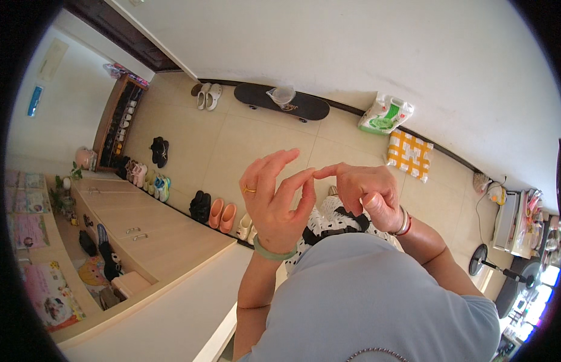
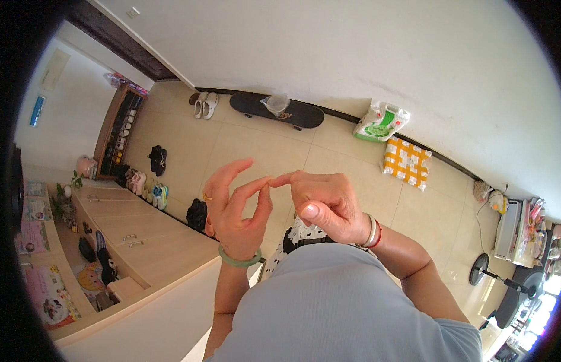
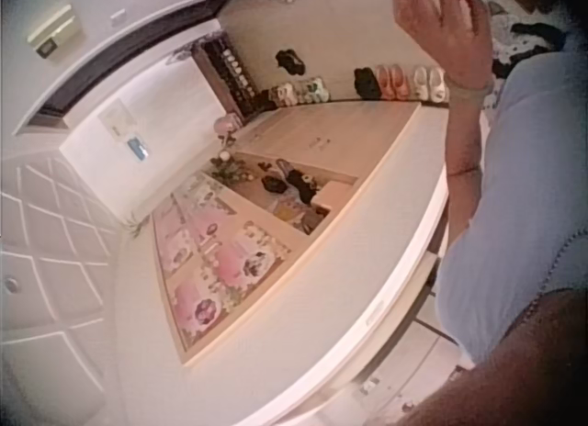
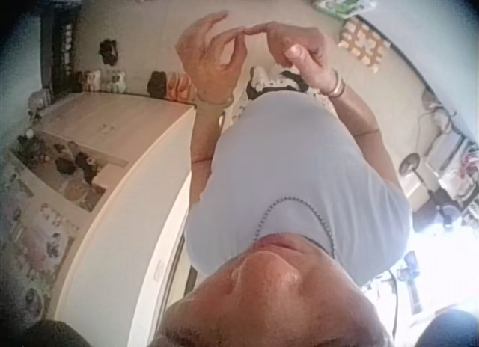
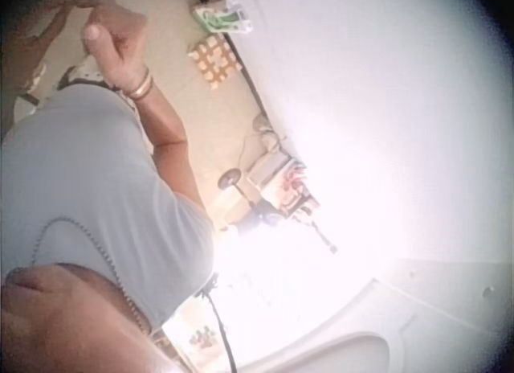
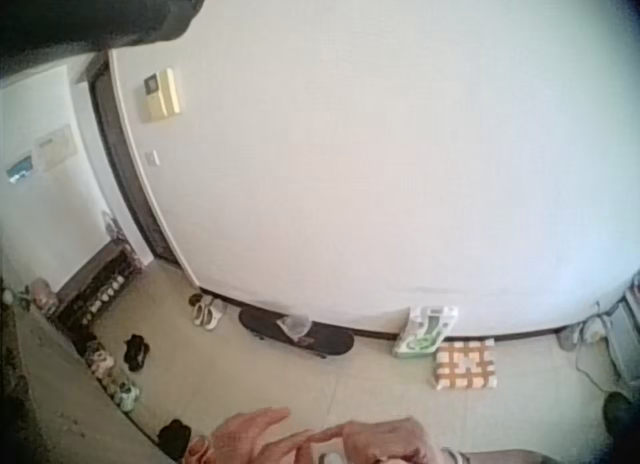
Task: The person washes a white bowl under running water in the kitchen sink, then scoops cooked white rice from a rice cooker into the bowl using a rice paddle. The person then scrapes the remaining rice from the paddle into a trash bin and places the bowl in the sink.
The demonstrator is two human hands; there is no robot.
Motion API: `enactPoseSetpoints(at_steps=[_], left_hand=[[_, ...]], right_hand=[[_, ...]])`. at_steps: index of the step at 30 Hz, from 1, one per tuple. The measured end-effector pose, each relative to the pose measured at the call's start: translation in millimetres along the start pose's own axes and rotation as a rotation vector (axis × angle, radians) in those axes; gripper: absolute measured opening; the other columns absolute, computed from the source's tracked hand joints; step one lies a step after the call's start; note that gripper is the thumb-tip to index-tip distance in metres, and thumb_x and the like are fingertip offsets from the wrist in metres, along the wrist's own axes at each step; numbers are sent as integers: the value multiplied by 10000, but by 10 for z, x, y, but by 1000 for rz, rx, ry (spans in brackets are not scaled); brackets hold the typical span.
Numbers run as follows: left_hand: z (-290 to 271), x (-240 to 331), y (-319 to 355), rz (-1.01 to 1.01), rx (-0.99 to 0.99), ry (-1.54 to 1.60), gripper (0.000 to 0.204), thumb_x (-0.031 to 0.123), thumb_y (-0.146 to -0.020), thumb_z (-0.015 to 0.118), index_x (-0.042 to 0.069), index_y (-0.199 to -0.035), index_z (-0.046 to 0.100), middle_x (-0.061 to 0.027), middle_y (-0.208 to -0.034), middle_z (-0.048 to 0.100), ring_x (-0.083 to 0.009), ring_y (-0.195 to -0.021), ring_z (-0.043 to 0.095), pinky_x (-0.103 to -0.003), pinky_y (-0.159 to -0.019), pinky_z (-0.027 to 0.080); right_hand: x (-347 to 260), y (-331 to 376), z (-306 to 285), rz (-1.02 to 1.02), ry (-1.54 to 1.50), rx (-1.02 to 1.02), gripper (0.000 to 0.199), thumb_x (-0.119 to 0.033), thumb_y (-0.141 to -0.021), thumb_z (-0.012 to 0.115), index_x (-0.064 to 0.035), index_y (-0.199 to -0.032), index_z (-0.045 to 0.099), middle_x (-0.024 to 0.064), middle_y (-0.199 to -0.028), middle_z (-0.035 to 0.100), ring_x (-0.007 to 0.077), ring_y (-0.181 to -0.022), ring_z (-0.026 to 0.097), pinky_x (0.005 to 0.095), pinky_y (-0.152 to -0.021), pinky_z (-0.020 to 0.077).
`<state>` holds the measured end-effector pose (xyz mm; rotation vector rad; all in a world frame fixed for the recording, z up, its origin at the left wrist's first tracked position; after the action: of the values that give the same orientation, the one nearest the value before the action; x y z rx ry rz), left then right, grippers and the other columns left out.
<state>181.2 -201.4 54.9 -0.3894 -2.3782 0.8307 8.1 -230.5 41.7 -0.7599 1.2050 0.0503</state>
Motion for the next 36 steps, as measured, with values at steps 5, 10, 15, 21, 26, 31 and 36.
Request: enactPoseSetpoints(at_steps=[5,10,15,21,26,31,36], left_hand=[[40,32,16,-83,74,10,263,25,-640,740,132,-873,681,-32,-1179,609,-255,-1082,543,-405,-955,383],[65,-45,23,-233,100,164,171,26,-722,708,91,-877,680,-61,-1142,629,-236,-1068,562,-385,-953,402],[3,-29,-18,-544,-54,771,114,52,-837,651,49,-941,696,-85,-1082,653,-203,-1040,578,-333,-925,426],[3,8,-41,-408,-167,645,139,24,-853,617,-10,-968,688,-138,-1094,631,-214,-1069,569,-347,-949,431],[-24,2,-102,-336,-182,518,131,54,-806,679,71,-929,720,-64,-1053,658,-212,-1014,578,-327,-886,427],[-10,-36,-136,-110,-197,172,162,47,-742,718,108,-892,717,-14,-1057,653,-224,-1034,578,-355,-914,411],[45,-52,-162,38,-197,-50,208,46,-703,740,134,-891,716,11,-1066,652,-228,-1063,579,-389,-948,390]], right_hand=[[70,42,38,38,-222,56,587,-416,-1027,336,-84,-564,478,8,-529,464,153,-530,455,533,-972,443],[119,28,64,148,-611,195,639,-470,-1039,161,-111,-590,440,1,-504,424,157,-523,454,514,-1002,423],[85,-65,16,295,-966,262,650,-523,-1023,101,-128,-593,385,-9,-492,372,156,-522,413,478,-999,428],[107,-67,-31,301,-1095,240,653,-541,-1017,99,-131,-585,366,-13,-486,354,152,-513,383,464,-1001,425],[130,-62,-79,271,-957,210,654,-530,-1021,112,-123,-589,387,-12,-491,375,150,-515,399,467,-965,451],[70,-25,-155,144,-299,80,609,-487,-1025,291,-81,-618,491,8,-531,465,148,-532,451,461,-910,483],[-51,-75,-180,134,-12,-2,563,-463,-997,421,-51,-625,508,18,-558,491,148,-549,465,461,-900,494]])
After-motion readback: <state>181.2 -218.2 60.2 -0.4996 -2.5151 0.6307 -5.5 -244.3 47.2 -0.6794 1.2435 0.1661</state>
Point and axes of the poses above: each hand's wrist, its own y-axis away from the middle knuckle, its own z-axis out of the palm, x = y × z, the point moved 1 cm from there along -y, towards the middle knuckle
